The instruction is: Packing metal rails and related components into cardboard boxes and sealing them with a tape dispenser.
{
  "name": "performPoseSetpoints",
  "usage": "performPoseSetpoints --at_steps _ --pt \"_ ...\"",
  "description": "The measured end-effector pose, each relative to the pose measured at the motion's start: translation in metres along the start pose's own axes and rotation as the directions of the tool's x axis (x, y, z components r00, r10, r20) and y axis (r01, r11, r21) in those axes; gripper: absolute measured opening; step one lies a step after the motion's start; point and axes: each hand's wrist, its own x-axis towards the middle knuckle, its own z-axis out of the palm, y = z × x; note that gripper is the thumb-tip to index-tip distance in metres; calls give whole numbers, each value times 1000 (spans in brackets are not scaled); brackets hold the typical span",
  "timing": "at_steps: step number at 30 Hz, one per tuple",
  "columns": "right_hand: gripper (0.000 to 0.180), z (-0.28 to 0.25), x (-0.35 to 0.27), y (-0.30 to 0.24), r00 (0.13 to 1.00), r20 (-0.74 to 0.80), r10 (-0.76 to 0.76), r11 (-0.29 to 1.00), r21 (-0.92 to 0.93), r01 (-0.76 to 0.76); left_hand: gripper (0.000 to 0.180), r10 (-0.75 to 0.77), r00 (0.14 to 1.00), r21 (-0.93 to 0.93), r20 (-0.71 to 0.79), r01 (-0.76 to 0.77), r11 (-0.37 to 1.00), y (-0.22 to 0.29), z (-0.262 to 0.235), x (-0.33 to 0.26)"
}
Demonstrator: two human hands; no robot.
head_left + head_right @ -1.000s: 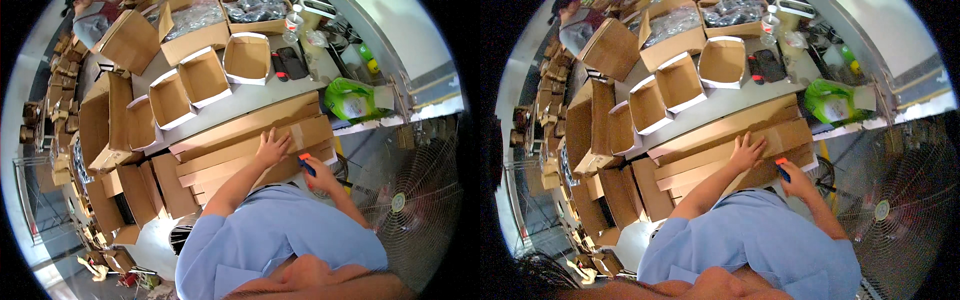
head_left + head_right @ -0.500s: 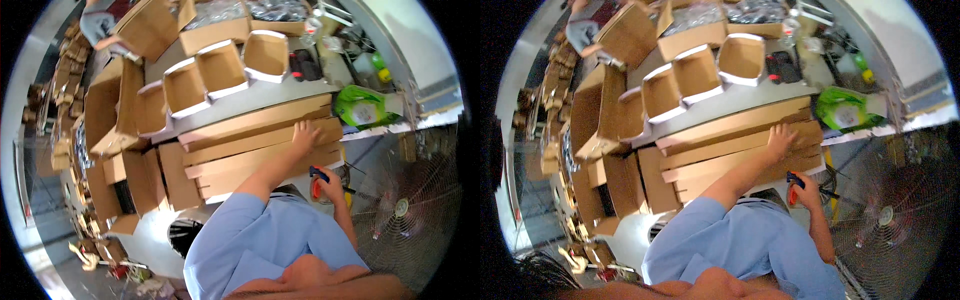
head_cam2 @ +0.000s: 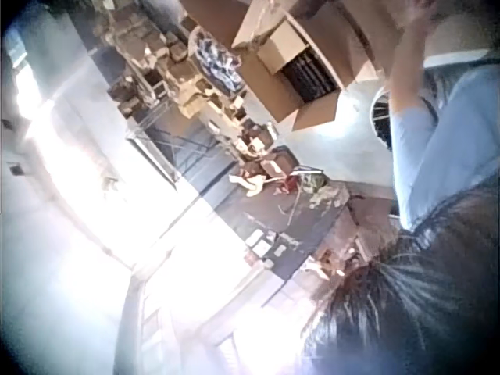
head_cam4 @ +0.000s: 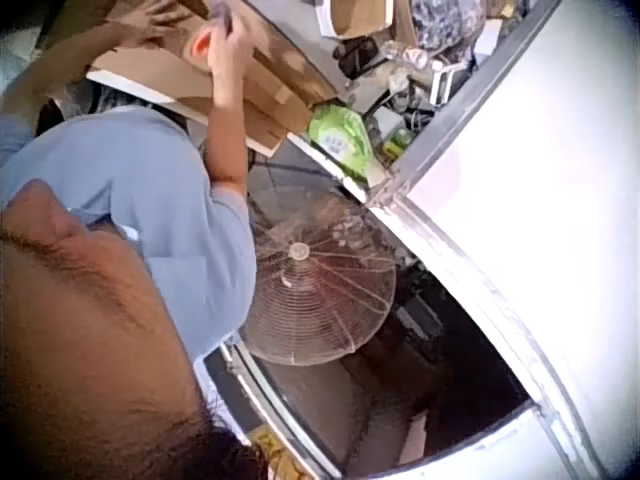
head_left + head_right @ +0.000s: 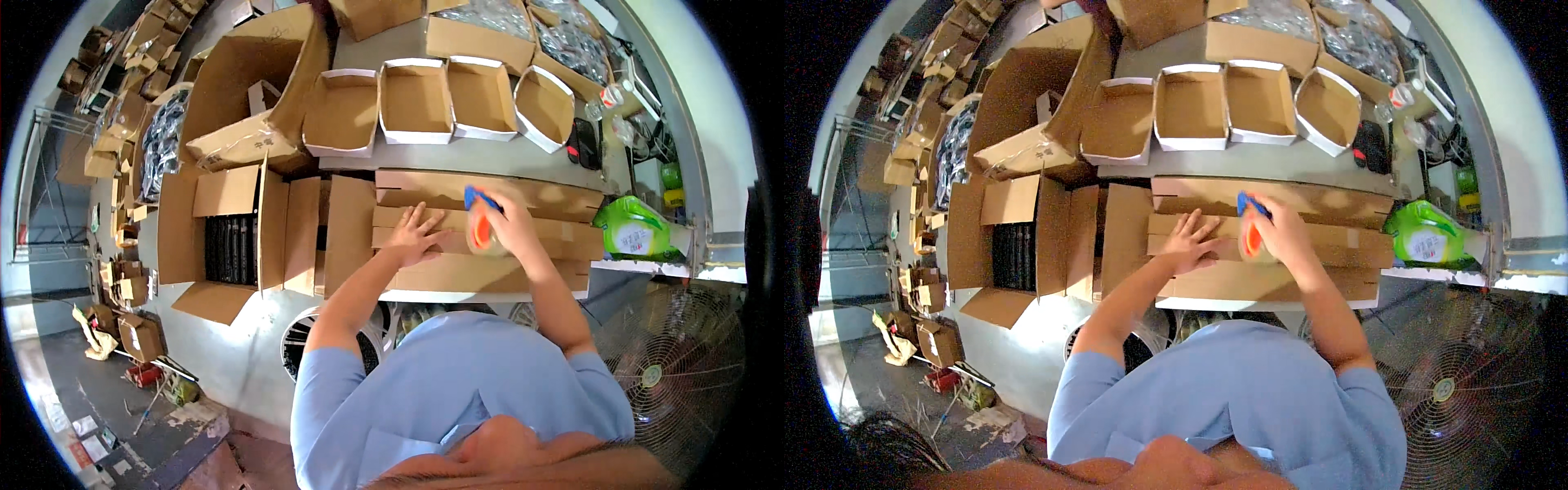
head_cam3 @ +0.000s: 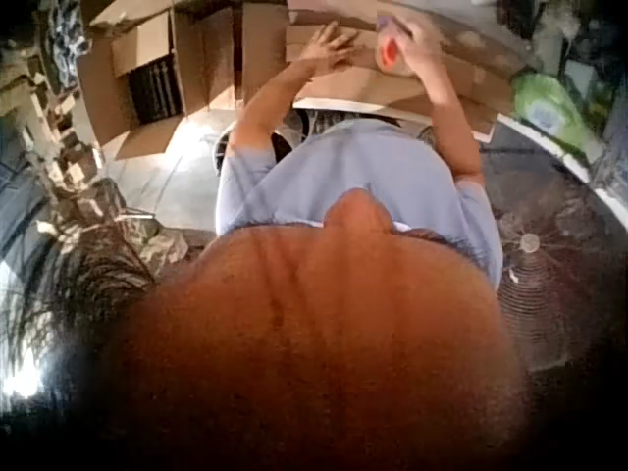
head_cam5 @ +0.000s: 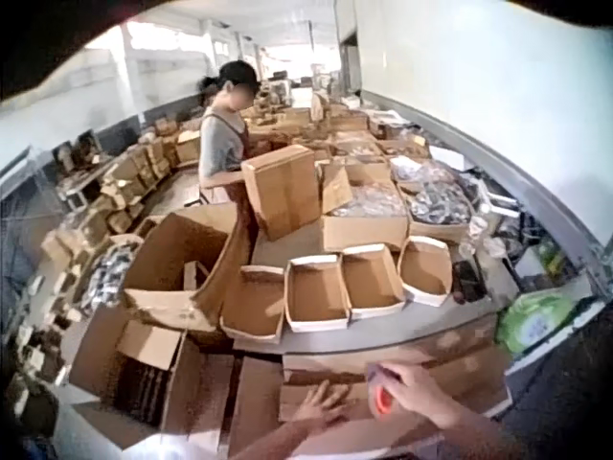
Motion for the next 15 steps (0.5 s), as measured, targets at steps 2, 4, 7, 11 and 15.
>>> performPoseSetpoints --at_steps 2,4,7,11,15 --pt "33 27 26 2 981 -120 -155 984 -112 142 60 24 999 11 -43 -23 1000 -4 6 1" --pt "32 45 45 14 925 213 314 872 -450 -193 60 31 997 -34 -68 -33 999 -9 12 0" --pt "31 44 48 17 908 223 354 900 -347 -265 61 55 978 -48 -202 -66 997 -9 21 -4" --pt "30 56 43 21 950 99 295 892 -383 -238 60 62 975 -44 -212 -72 996 -10 18 -1" --pt "33 66 -22 15 990 103 99 962 -265 -69 58 29 986 -67 -164 -41 997 -9 16 -8"
